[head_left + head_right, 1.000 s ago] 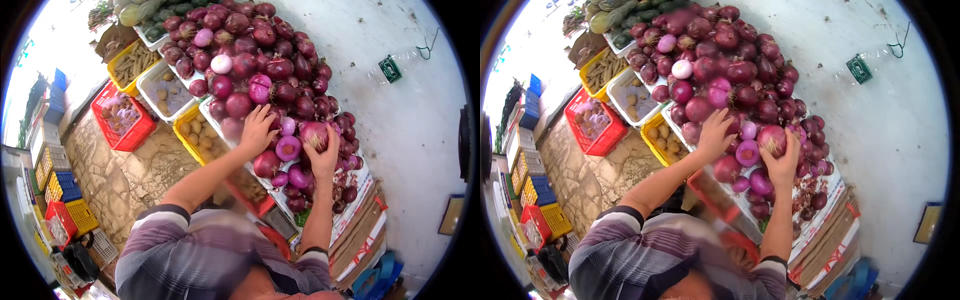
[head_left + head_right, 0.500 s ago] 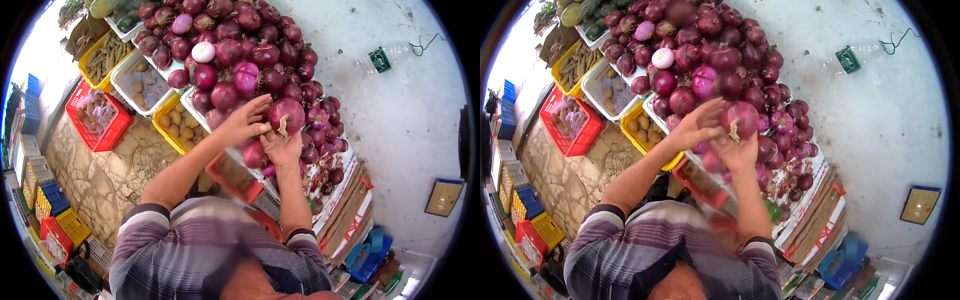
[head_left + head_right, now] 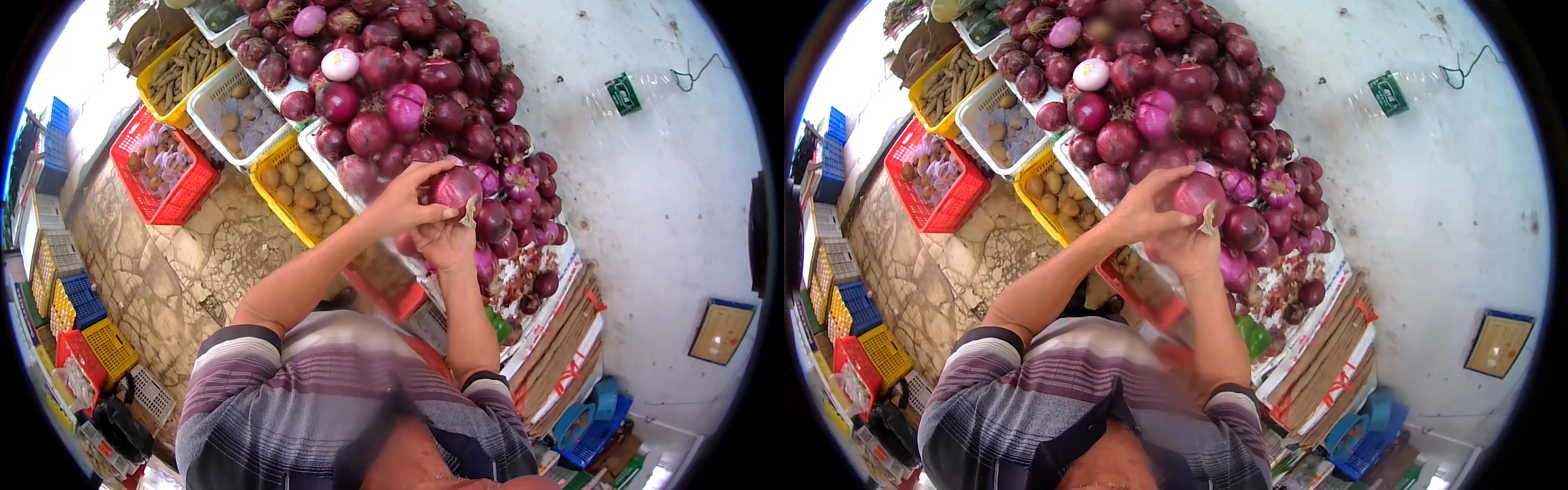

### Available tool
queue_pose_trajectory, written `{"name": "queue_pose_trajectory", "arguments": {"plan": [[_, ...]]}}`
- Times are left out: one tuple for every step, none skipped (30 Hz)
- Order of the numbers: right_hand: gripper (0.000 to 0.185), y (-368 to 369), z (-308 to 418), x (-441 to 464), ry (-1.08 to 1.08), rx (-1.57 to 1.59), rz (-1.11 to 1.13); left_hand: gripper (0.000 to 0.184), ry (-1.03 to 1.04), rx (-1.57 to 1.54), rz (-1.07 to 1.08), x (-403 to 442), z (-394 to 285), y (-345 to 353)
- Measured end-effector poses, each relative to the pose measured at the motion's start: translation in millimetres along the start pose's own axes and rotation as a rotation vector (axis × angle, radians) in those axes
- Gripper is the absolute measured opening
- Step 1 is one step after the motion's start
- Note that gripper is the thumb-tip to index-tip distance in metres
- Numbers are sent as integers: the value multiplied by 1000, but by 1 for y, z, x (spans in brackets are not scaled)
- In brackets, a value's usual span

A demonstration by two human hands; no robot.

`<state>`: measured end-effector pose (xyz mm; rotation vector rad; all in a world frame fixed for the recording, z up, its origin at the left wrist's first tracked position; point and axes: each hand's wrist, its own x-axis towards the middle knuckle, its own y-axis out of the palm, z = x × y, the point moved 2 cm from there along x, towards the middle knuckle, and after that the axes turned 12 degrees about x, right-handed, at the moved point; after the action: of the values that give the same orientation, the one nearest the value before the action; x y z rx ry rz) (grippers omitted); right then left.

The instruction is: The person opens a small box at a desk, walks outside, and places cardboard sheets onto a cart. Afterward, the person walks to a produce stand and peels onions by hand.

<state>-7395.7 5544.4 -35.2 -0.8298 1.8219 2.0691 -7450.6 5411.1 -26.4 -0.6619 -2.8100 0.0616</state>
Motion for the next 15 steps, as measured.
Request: {"name": "queue_pose_trajectory", "arguments": {"plan": [[60, 0, 0, -4, -19, -29, -40, 79, -21, -5, 14, -2, 1, 2], [60, -3, 3, -6, 10, -49, 14, 79, -40, -10, 27, -2, 3, 5], [60, -10, 7, -6, 39, -69, 69, 76, -23, -57, 15, -2, 8, 10], [59, -17, 9, -5, 68, -89, 124, 74, -8, -103, 4, -2, 16, 15], [58, -20, 10, -7, 114, -68, 210, 71, 5, -150, -7, -4, 21, 20], [57, -22, 12, -8, 161, -47, 296, 72, -31, -237, 22, -5, 14, 22], [56, -22, 12, -9, 206, -26, 382, 72, -66, -324, 50, -6, 7, 26], [55, -23, 14, -10, 139, -20, 303, 73, -103, -411, 79, -8, -1, 28], [53, -21, 13, -14, 72, -14, 225, 72, -91, -354, 87, -11, -8, 29], [52, -20, 13, -15, 6, -9, 147, 72, -77, -295, 93, -12, -14, 29], [50, -21, 14, -15, 1, -14, 152, 72, -63, -238, 98, -14, -18, 30], [49, -24, 15, -16, -4, -18, 158, 69, -45, -207, 62, -16, -18, 33], [48, -25, 15, -17, -10, -22, 163, 66, -27, -176, 27, -18, -18, 35], [47, -26, 15, -18, -1, -19, 178, 64, -9, -145, -8, -19, -18, 38], [47, -26, 14, -20, 7, -16, 195, 64, -24, -163, -1, -19, -16, 40]]}}
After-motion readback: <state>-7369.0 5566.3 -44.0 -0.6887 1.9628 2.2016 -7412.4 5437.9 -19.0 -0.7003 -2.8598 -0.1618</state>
